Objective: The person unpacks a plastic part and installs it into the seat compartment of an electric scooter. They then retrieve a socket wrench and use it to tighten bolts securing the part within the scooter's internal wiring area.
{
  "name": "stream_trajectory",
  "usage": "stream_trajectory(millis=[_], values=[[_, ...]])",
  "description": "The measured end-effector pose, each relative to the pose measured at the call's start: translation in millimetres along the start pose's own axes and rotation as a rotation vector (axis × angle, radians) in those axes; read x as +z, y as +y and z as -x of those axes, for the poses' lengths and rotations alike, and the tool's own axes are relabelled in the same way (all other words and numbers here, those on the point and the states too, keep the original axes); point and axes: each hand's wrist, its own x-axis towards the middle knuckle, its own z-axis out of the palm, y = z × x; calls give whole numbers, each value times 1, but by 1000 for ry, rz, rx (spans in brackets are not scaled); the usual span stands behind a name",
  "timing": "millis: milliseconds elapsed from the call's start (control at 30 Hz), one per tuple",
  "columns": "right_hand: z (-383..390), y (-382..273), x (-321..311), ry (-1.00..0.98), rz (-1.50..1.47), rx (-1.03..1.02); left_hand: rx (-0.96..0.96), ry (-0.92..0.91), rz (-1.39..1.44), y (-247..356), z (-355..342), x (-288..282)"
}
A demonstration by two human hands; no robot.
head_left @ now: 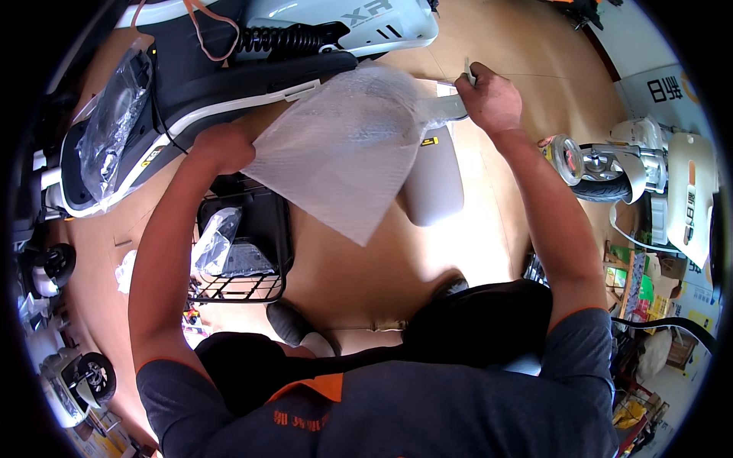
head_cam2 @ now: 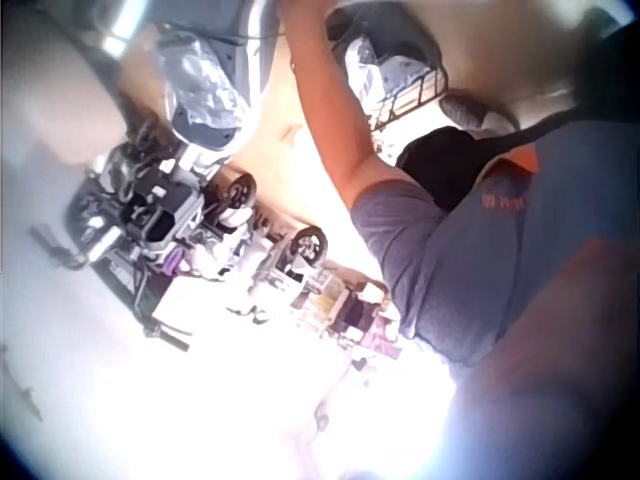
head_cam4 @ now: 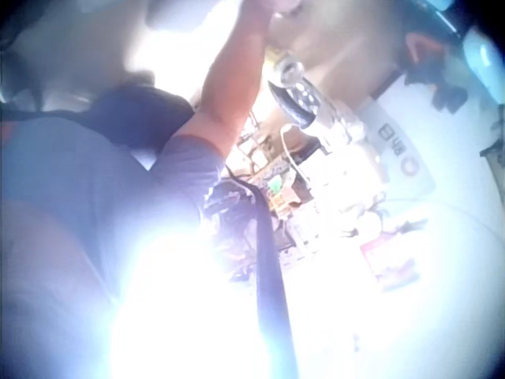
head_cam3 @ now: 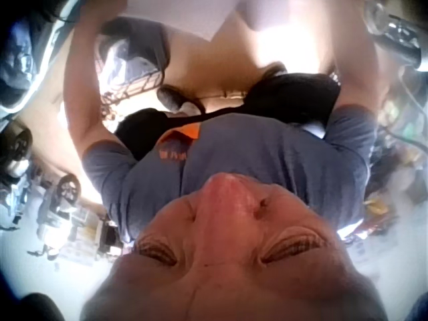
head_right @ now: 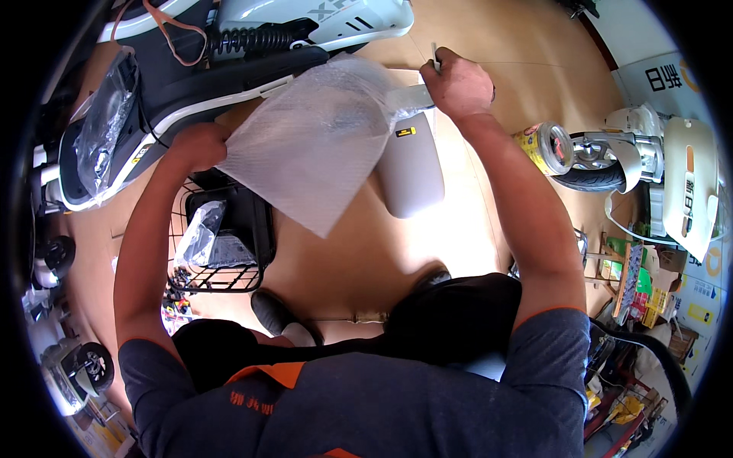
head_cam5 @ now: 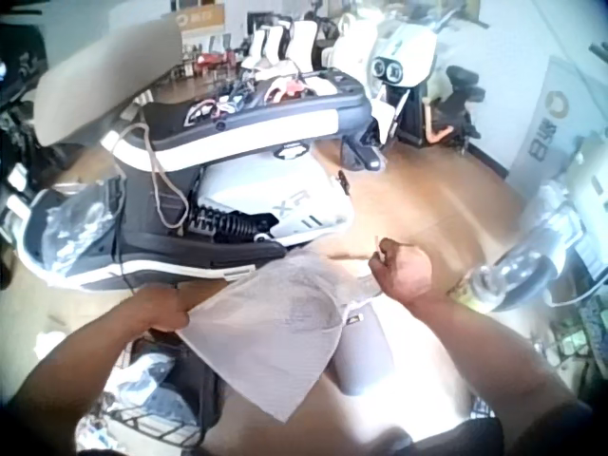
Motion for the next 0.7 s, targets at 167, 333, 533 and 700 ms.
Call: stream_trajectory(millis=[167, 333, 533, 700], values=[[5, 5, -4, 53, 46, -56, 357, -297, 215, 46, 18, -23], [13, -7, -35, 100, 51, -194, 383, -549, 125, 82, 22, -37], [33, -31, -51, 331, -3, -720, 484, 355, 686, 108, -11, -29], [43, -41, -52, 486, -119, -847, 186, 336, 1126, 131, -29, 9]])
